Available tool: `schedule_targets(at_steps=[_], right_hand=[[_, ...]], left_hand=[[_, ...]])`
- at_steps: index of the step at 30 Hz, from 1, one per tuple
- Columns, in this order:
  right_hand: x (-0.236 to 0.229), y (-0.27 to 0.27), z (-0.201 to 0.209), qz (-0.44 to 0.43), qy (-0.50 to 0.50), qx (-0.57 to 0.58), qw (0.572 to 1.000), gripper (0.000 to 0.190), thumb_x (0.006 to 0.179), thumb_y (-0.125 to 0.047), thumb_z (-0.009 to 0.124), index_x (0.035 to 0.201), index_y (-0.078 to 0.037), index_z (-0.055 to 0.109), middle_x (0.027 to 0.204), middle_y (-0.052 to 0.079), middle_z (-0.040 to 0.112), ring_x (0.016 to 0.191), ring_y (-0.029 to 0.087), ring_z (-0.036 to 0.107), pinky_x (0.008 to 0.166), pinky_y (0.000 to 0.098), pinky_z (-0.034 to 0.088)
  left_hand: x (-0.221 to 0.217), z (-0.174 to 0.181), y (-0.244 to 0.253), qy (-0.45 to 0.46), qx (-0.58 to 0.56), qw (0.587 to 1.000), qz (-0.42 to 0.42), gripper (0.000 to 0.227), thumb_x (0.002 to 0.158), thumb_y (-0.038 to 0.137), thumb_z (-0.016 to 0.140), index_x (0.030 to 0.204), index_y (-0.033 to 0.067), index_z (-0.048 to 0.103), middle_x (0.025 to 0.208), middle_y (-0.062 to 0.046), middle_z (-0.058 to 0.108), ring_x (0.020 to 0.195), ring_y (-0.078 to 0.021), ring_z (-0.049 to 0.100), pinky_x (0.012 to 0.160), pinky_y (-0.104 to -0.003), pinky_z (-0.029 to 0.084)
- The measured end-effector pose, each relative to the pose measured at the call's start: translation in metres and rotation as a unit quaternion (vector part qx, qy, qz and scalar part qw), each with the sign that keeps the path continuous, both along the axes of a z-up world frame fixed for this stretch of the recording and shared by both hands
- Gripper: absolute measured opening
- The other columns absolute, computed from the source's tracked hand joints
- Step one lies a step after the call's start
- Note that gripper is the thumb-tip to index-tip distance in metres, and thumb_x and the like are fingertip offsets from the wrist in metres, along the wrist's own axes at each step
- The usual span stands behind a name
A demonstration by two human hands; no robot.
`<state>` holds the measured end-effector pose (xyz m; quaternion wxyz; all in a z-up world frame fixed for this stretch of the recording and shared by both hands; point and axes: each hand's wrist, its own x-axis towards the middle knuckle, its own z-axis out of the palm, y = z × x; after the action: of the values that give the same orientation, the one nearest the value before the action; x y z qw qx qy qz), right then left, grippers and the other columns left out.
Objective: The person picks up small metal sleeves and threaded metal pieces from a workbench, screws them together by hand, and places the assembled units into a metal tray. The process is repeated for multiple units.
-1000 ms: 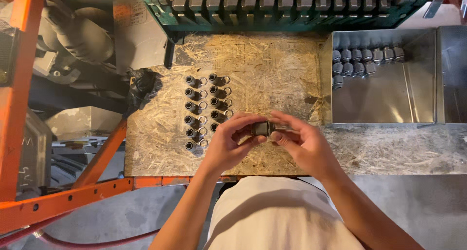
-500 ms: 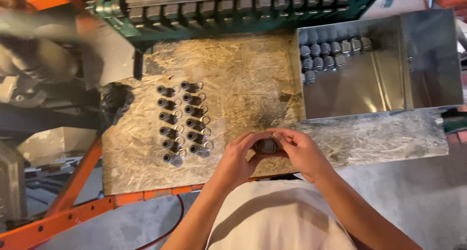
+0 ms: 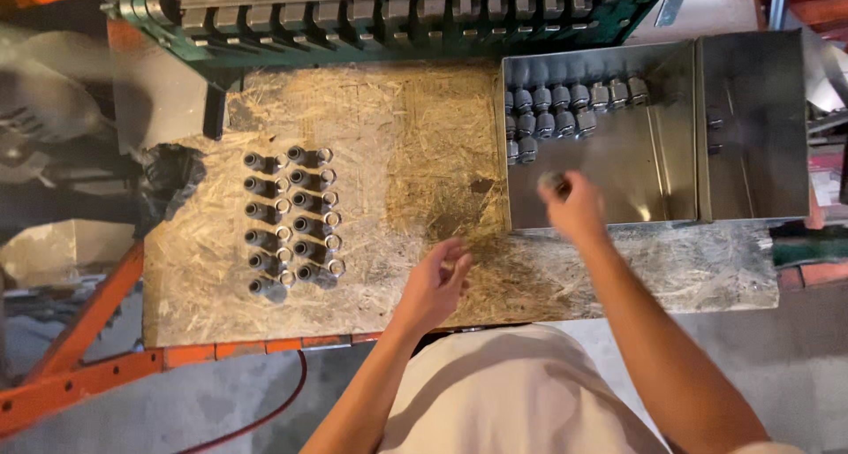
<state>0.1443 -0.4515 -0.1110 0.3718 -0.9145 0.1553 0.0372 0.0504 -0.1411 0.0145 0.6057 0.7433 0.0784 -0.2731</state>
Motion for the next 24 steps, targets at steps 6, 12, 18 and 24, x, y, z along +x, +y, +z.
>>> schedule_targets(at_steps=[6, 12, 18, 24], right_hand=[[0.102, -0.058, -0.134, -0.093, 0.085, -0.010, 0.992, 0.066, 0.113, -0.059, 0.076, 0.157, -0.010, 0.067, 0.142, 0.022, 0.072, 0.134, 0.043, 0.072, 0.108, 0.0610, 0.062], [0.118, -0.038, -0.145, -0.155, 0.035, 0.024, 0.987, 0.042, 0.111, -0.047, 0.075, 0.133, -0.011, 0.072, 0.130, 0.015, 0.080, 0.123, 0.044, 0.074, 0.102, 0.0562, 0.056], [0.134, -0.051, -0.197, -0.164, -0.046, -0.053, 0.984, 0.050, 0.107, -0.054, 0.086, 0.125, -0.007, 0.080, 0.118, 0.023, 0.083, 0.112, 0.047, 0.077, 0.096, 0.0578, 0.058], [0.139, -0.069, -0.205, -0.170, -0.024, -0.081, 0.982, 0.048, 0.106, -0.061, 0.087, 0.123, -0.017, 0.082, 0.113, 0.009, 0.088, 0.107, 0.036, 0.081, 0.093, 0.0544, 0.058]], left_hand=[[-0.053, -0.038, 0.030, 0.039, 0.086, 0.995, 0.026, 0.053, 0.117, 0.044, 0.066, 0.156, 0.0081, 0.070, 0.144, -0.022, 0.079, 0.102, -0.0364, 0.088, 0.092, -0.047, 0.071], [-0.080, -0.013, 0.043, 0.136, 0.146, 0.978, 0.054, 0.052, 0.111, 0.045, 0.062, 0.154, 0.0179, 0.072, 0.135, -0.001, 0.085, 0.097, -0.0184, 0.088, 0.081, -0.037, 0.066], [-0.093, -0.017, 0.056, 0.147, 0.166, 0.974, 0.043, 0.051, 0.112, 0.041, 0.063, 0.158, 0.0193, 0.069, 0.131, 0.002, 0.085, 0.089, -0.0167, 0.082, 0.080, -0.038, 0.059], [-0.096, -0.032, 0.099, 0.115, 0.172, 0.978, 0.013, 0.051, 0.111, 0.042, 0.065, 0.155, 0.0168, 0.071, 0.131, -0.002, 0.086, 0.108, -0.0207, 0.085, 0.091, -0.039, 0.062]])
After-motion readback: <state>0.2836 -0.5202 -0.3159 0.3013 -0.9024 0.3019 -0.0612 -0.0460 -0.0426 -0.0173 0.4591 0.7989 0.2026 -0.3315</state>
